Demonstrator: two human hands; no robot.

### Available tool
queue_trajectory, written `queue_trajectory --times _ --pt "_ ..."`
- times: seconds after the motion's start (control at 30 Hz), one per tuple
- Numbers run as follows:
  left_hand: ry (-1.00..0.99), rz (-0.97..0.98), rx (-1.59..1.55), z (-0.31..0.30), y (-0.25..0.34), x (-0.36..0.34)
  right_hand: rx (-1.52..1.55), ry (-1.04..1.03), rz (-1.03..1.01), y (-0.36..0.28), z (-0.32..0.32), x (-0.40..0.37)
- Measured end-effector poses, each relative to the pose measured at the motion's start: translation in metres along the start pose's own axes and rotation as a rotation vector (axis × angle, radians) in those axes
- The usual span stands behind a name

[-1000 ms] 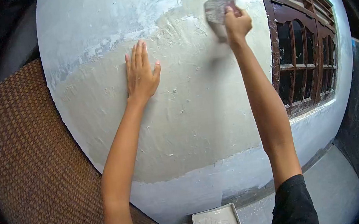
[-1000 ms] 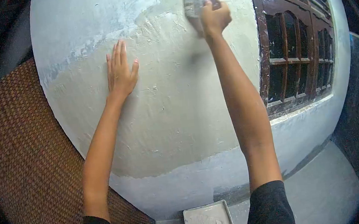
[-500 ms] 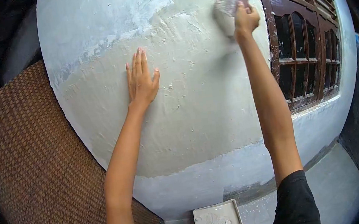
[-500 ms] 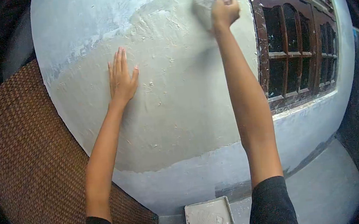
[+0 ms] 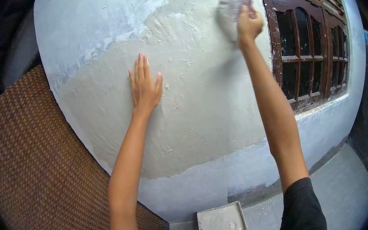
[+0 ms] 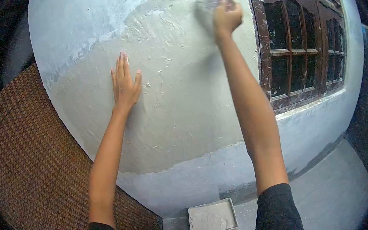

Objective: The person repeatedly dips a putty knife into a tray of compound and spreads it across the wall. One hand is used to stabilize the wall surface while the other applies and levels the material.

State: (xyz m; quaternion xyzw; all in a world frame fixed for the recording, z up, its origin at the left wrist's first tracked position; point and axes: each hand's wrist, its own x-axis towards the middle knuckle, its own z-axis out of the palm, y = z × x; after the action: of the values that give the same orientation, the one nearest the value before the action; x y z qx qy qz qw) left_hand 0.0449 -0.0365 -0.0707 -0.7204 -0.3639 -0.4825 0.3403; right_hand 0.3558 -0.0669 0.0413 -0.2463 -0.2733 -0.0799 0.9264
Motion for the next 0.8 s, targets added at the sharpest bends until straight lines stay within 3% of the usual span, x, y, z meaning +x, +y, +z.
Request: queue_trajectory --times 0.1,0.17,0.27,0.33,0.43,0.57,0.8 --pt "0.011 -0.022 0.01 0.002 0.008 0.0 0.044 -0.347 -0.24 0.005 0.017 -0.041" --pt "-0.015 -0.022 -0.03 0.0 0.014 -0.003 0.031 -0.604 -0.286 -0.005 0.021 -0.07" --pt "-0.038 -0.014 -0.037 -0.003 0.008 -0.009 -0.053 -0.45 -0.283 0.03 0.028 -0.049" --pt "-0.054 -0.022 -0.021 -0.01 0.003 -0.017 -0.274 -0.137 -0.145 0.033 0.009 -0.016" --pt "-0.067 -0.03 -0.014 -0.018 -0.007 -0.028 0.02 0.082 0.123 0.03 -0.02 0.014" --pt "-0.089 -0.036 -0.064 -0.023 -0.005 -0.041 0.181 -0.062 0.086 0.038 -0.049 -0.001" --pt "-0.089 -0.035 -0.262 -0.021 0.006 -0.088 0.069 -0.466 0.277 0.017 -0.1 -0.108"
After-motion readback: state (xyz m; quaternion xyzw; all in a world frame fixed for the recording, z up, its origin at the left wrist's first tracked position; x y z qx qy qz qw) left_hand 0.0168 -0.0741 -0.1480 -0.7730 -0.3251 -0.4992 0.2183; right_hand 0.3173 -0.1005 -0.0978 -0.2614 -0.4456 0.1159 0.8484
